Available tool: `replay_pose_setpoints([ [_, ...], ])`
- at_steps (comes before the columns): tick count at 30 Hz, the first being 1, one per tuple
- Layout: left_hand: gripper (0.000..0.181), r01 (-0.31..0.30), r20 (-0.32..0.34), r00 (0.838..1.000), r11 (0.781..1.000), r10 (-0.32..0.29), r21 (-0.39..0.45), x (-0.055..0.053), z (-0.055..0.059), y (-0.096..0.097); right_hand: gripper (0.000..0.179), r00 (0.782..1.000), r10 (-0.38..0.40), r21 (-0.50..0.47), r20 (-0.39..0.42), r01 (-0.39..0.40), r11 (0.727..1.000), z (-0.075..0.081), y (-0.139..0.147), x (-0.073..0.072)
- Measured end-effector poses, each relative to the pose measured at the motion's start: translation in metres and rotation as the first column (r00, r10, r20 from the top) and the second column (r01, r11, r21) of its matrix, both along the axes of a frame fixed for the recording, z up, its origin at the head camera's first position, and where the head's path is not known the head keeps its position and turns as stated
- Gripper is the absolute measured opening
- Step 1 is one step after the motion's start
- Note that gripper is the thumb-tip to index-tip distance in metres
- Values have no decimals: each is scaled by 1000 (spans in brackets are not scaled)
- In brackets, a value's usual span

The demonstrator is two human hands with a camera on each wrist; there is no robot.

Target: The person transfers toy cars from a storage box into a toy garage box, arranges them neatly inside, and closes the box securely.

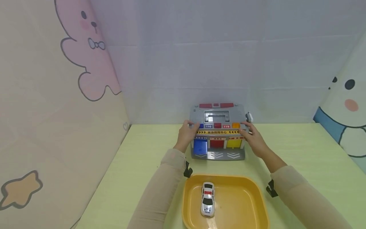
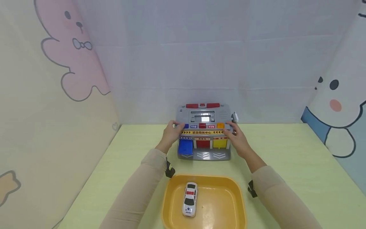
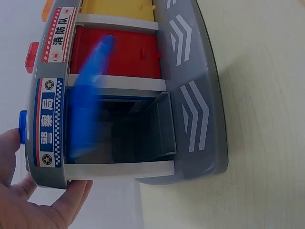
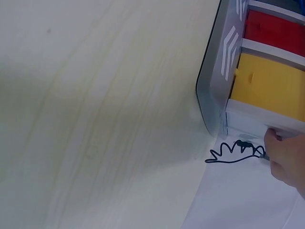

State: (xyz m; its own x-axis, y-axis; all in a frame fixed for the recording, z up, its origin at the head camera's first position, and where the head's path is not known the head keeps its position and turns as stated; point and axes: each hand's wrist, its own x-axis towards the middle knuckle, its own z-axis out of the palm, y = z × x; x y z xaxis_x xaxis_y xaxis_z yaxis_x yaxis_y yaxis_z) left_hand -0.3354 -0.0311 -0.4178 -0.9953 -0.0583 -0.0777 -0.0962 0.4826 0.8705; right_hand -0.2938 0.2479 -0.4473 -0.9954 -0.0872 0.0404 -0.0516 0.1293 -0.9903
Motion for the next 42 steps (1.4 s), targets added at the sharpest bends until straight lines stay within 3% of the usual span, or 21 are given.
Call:
replay_pose_setpoints([
  [9, 49, 3, -35, 999, 1000, -3, 10, -2, -7, -3, 63, 1000, 6, -1, 15, -6, 1000, 3, -3, 1],
  [15, 52, 46, -59, 997, 996, -42, 71, 2, -12, -9, 64, 1000, 8, 11, 22, -9, 1000, 4, -4, -2],
  [26, 52, 97, -28, 995, 989, -94, 109, 6, -16, -16, 67, 999, 14, 22, 31, -14, 1000, 1, -2, -3],
  [32, 53, 121, 3, 992, 979, -123, 164, 15, -14, -20, 66, 999, 10, 17, 34, -11, 1000, 0, 0, -1],
  [42, 51, 117, -16, 993, 980, -116, 163, 35, -16, -29, 67, 999, 15, 10, 34, -15, 1000, 0, -2, -3],
])
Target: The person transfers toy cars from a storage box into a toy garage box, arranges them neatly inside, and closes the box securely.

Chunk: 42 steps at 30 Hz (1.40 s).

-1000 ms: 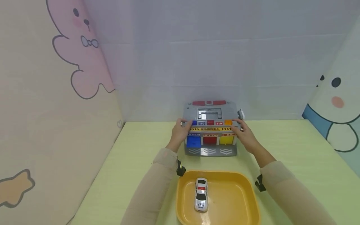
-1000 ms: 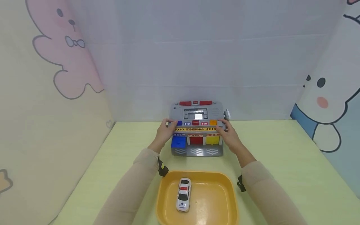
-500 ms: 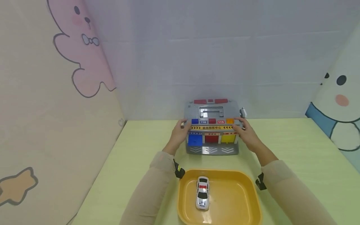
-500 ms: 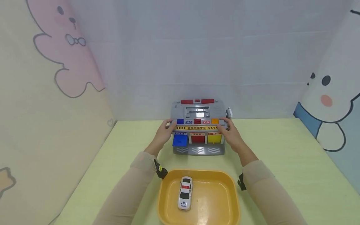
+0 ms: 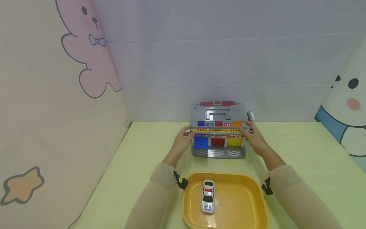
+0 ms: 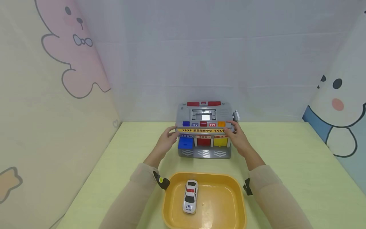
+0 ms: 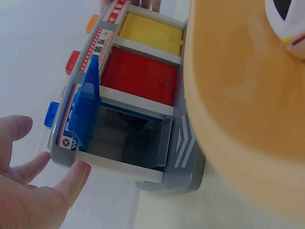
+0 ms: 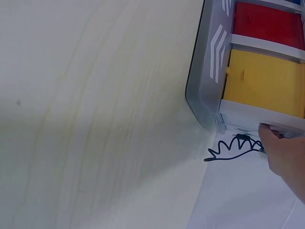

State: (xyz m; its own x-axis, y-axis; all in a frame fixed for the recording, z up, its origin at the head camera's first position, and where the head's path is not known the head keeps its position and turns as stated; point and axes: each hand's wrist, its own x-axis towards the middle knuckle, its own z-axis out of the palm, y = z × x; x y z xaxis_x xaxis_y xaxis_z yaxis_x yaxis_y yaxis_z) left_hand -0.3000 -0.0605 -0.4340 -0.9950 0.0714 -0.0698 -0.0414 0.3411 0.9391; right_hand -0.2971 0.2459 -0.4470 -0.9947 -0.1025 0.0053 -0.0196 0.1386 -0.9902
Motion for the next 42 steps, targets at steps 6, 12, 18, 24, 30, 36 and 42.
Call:
replay_pose_setpoints([
  [6, 47, -11, 42, 999, 998, 8, 68, 13, -1, -2, 67, 1000, 2, -7, 6, -2, 1000, 1, -1, 0],
  [12, 46, 18, 46, 999, 997, -21, 74, 25, -1, -4, 68, 1000, -3, -5, 13, 3, 1000, 1, 1, 0],
  [18, 43, 61, 29, 998, 997, -62, 43, 36, -1, -9, 68, 1000, -7, -7, 16, 7, 1000, 1, 3, 0],
  [24, 42, 114, 24, 993, 993, -114, 4, 49, -1, -14, 68, 1000, -8, -16, 18, 9, 1000, 3, 4, 0],
  [30, 41, 157, 31, 987, 988, -157, 5, 63, -5, -17, 68, 1000, -12, -23, 24, 12, 1000, 3, 2, -1],
  [36, 42, 195, 33, 980, 980, -196, 26, 75, -13, -21, 67, 1000, -12, -18, 27, 12, 1000, 3, 2, -1],
  [42, 45, 220, 38, 975, 975, -220, -12, 86, -20, -25, 67, 999, -3, -40, 40, 5, 999, 2, 1, -1],
])
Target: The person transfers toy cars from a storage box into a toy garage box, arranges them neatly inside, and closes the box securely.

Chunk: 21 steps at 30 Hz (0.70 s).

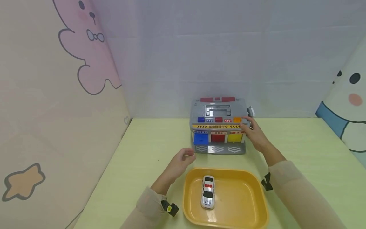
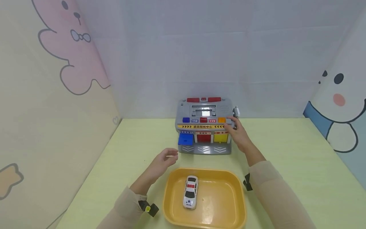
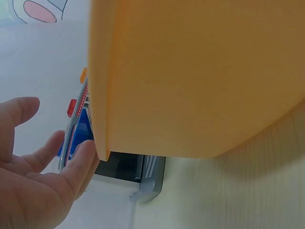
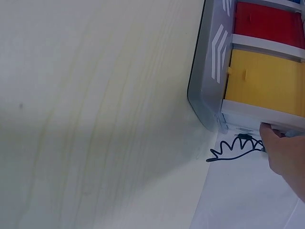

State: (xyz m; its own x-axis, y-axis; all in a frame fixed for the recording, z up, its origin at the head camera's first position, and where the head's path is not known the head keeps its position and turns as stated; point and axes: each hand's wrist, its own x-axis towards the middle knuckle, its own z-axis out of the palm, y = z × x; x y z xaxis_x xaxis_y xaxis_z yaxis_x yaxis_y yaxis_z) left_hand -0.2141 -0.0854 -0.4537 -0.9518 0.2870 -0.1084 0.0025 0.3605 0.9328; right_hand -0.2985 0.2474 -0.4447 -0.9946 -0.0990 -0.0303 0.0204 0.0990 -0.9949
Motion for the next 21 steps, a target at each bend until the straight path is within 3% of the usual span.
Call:
replay_pose_setpoints([
  [9, 38, 83, 31, 996, 995, -81, -57, 18, -1, 5, 67, 1000, -1, 0, 0, 1, 1000, 0, 0, -1],
  [17, 35, 105, -68, 992, 994, -105, -8, 29, -4, 5, 66, 1000, 0, -10, -6, 0, 1000, -1, 0, -1],
  [21, 37, 133, -68, 989, 991, -132, 8, 35, -3, 5, 67, 1000, -3, -4, 0, 3, 1000, 0, 0, 0],
])
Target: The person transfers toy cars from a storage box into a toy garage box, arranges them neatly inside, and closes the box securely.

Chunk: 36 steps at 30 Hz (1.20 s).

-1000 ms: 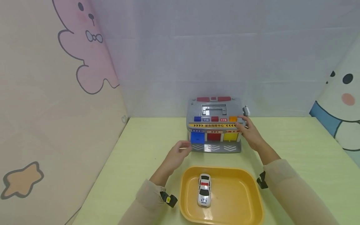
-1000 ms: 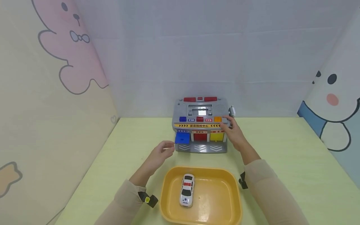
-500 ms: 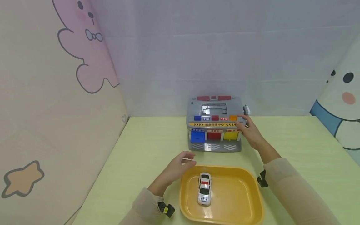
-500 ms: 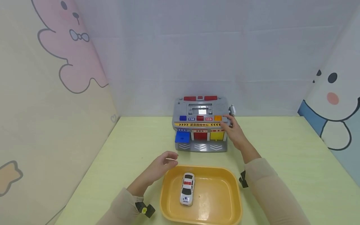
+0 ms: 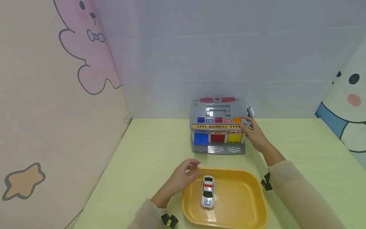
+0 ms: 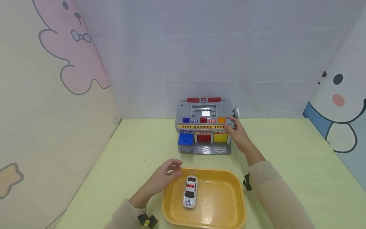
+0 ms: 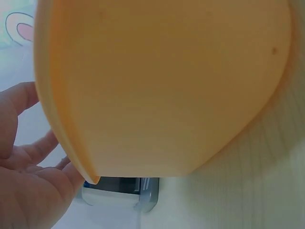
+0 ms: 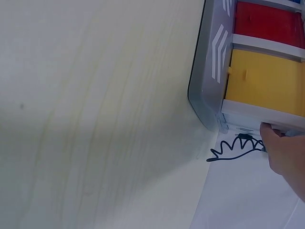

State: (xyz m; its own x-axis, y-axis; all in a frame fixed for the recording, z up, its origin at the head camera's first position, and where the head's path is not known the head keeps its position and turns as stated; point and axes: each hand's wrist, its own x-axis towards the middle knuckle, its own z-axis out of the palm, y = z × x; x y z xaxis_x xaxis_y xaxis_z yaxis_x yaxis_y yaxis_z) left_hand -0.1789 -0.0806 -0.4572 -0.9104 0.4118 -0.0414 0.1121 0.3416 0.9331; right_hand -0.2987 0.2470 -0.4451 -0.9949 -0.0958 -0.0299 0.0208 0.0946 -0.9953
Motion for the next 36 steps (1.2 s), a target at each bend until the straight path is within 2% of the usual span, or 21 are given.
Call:
replay_pose_setpoints([
  [5, 45, 52, 13, 999, 992, -51, -112, 7, 4, 4, 67, 1000, -4, 2, 5, 4, 1000, 1, -1, 0],
  [12, 56, 40, 46, 999, 954, -28, -296, 15, 7, 16, 67, 1000, -8, -5, 5, 8, 1000, 0, 1, 0],
  [17, 58, 40, 6, 999, 939, -40, -343, 20, 4, 22, 68, 1000, -9, -1, 11, 9, 1000, 0, 0, 0],
  [22, 62, 57, -54, 995, 920, -84, -387, 22, -1, 27, 69, 1000, -13, -4, 13, 13, 1000, 1, -1, 0],
  [25, 68, 72, -55, 993, 891, -108, -447, 21, -3, 31, 68, 1000, -10, -7, 9, 10, 1000, 0, -1, 0],
  [31, 81, 96, -7, 992, 813, -122, -574, 21, -3, 38, 69, 1000, -8, -6, 10, 9, 1000, 0, -1, 0],
  [36, 82, 105, 5, 991, 776, -130, -622, 19, -5, 41, 70, 1000, -9, -2, 11, 9, 1000, 0, -1, 0],
])
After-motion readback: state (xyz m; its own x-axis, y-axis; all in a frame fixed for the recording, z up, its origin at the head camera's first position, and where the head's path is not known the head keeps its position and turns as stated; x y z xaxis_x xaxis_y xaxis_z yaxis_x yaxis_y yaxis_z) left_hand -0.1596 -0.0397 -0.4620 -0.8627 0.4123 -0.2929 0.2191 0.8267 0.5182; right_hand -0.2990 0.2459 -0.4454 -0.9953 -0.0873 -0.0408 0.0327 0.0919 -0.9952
